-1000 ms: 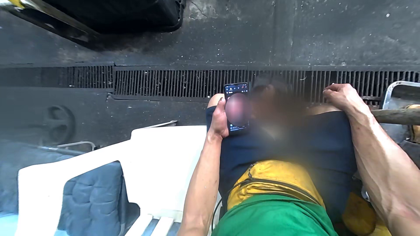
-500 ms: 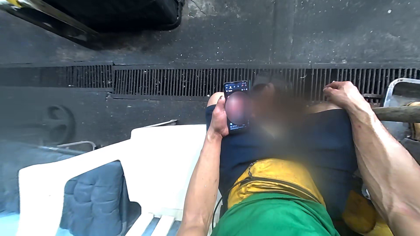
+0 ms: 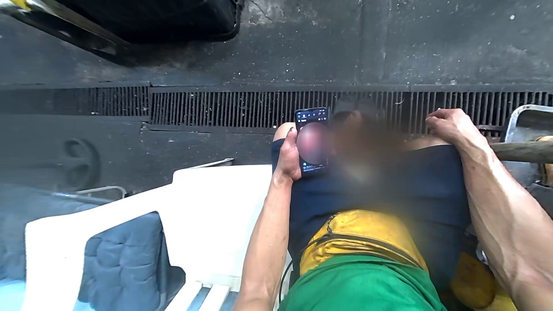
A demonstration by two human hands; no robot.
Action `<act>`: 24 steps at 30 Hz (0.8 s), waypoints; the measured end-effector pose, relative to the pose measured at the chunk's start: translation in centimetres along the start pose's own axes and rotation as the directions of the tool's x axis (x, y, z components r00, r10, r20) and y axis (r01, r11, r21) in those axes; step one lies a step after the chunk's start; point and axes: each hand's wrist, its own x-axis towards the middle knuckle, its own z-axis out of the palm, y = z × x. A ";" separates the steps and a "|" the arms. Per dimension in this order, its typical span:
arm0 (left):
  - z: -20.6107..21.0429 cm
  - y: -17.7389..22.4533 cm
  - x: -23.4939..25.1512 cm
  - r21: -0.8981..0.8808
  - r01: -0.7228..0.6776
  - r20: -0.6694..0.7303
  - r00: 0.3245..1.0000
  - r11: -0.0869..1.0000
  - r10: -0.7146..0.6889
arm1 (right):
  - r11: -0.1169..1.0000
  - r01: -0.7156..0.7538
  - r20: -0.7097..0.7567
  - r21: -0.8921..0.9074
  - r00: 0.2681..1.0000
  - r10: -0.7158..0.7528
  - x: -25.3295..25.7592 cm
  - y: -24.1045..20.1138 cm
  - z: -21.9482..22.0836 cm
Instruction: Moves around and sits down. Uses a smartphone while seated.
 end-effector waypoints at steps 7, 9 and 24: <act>-0.2 -0.1 0.0 -0.007 -0.014 0.026 1.000 1.000 0.015 | 1.000 -0.016 -0.001 0.015 1.000 0.016 0.0 0.0 0.1; -0.1 -0.1 0.0 -0.011 -0.015 0.013 1.000 1.000 0.015 | 1.000 -0.015 -0.003 0.014 1.000 0.015 -0.1 -0.1 0.1; 0.5 0.1 -0.2 0.010 -0.011 -0.043 0.999 1.000 0.011 | 1.000 -0.021 -0.002 0.018 1.000 0.021 -0.1 -0.1 0.0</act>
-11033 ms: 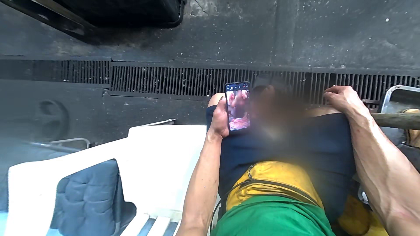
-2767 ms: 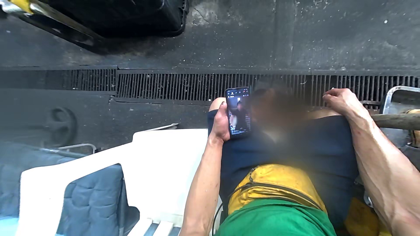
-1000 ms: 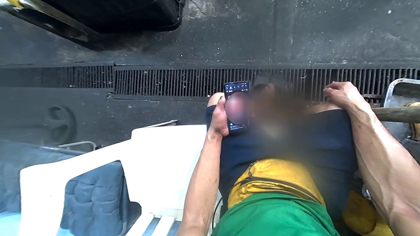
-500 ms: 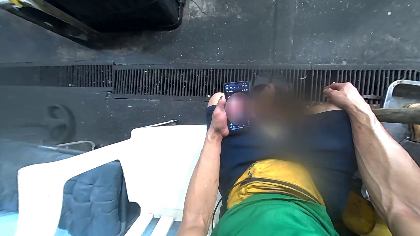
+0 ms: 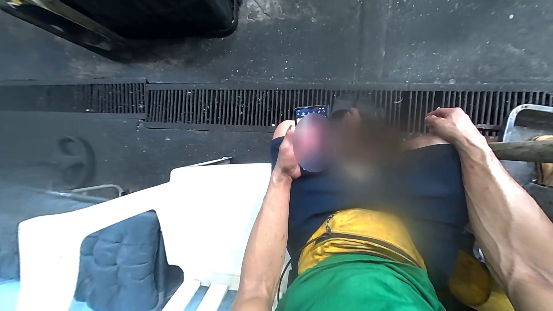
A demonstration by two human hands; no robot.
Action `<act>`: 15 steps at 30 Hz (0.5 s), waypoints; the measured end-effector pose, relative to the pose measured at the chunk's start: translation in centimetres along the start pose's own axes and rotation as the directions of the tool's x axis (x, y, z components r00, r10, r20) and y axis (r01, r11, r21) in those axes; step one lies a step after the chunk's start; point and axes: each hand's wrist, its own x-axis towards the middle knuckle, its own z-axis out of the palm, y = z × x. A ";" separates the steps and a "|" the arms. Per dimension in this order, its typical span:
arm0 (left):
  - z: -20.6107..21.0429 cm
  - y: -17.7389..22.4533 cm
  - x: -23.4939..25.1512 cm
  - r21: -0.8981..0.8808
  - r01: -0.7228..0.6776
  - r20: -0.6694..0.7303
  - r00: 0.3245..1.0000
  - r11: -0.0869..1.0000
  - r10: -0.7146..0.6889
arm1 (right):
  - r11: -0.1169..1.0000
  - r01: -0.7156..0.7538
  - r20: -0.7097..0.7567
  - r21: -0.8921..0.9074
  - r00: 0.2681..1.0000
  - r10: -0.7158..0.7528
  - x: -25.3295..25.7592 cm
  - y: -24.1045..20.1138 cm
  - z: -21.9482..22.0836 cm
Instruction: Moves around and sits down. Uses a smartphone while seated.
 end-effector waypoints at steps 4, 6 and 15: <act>0.0 0.0 0.0 0.013 -0.001 0.001 1.000 1.000 0.001 | 1.000 0.001 0.003 0.002 1.000 -0.001 0.0 0.1 0.0; 0.0 -0.1 0.0 0.023 0.004 -0.013 1.000 1.000 -0.004 | 1.000 0.009 0.008 -0.005 1.000 -0.009 -0.2 -0.1 -0.1; -0.2 -0.1 0.0 0.011 0.003 0.006 1.000 1.000 -0.003 | 1.000 0.009 0.006 -0.014 1.000 -0.009 0.1 0.3 0.0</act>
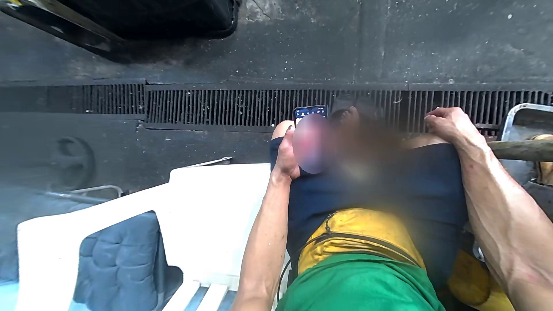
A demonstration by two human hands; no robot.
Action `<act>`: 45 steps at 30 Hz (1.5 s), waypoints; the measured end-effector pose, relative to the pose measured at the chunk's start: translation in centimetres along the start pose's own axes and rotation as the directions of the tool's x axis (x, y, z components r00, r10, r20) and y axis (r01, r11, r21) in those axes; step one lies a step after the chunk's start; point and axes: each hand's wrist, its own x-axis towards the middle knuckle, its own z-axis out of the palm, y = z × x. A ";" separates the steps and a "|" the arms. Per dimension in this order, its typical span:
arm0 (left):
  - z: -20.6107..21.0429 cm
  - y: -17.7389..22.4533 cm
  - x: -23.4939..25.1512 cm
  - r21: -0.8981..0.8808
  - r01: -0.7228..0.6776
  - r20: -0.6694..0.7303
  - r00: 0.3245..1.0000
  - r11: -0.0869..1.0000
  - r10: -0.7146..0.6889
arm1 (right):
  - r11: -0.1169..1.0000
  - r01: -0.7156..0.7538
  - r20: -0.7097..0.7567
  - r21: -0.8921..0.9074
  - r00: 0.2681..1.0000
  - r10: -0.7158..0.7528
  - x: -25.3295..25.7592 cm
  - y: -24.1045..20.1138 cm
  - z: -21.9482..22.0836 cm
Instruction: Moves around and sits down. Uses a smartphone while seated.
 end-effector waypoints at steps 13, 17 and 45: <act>0.0 0.0 0.0 -0.005 -0.004 -0.008 1.000 1.000 0.004 | 1.000 0.005 0.001 -0.012 1.000 -0.005 0.1 0.0 0.0; -0.2 0.0 0.1 -0.005 0.007 -0.014 1.000 1.000 -0.007 | 1.000 0.008 -0.003 -0.010 1.000 -0.008 -0.1 -0.3 0.0; -0.1 0.1 0.0 -0.005 0.004 0.003 1.000 1.000 -0.004 | 1.000 -0.008 -0.004 -0.009 1.000 0.008 0.0 -0.3 0.1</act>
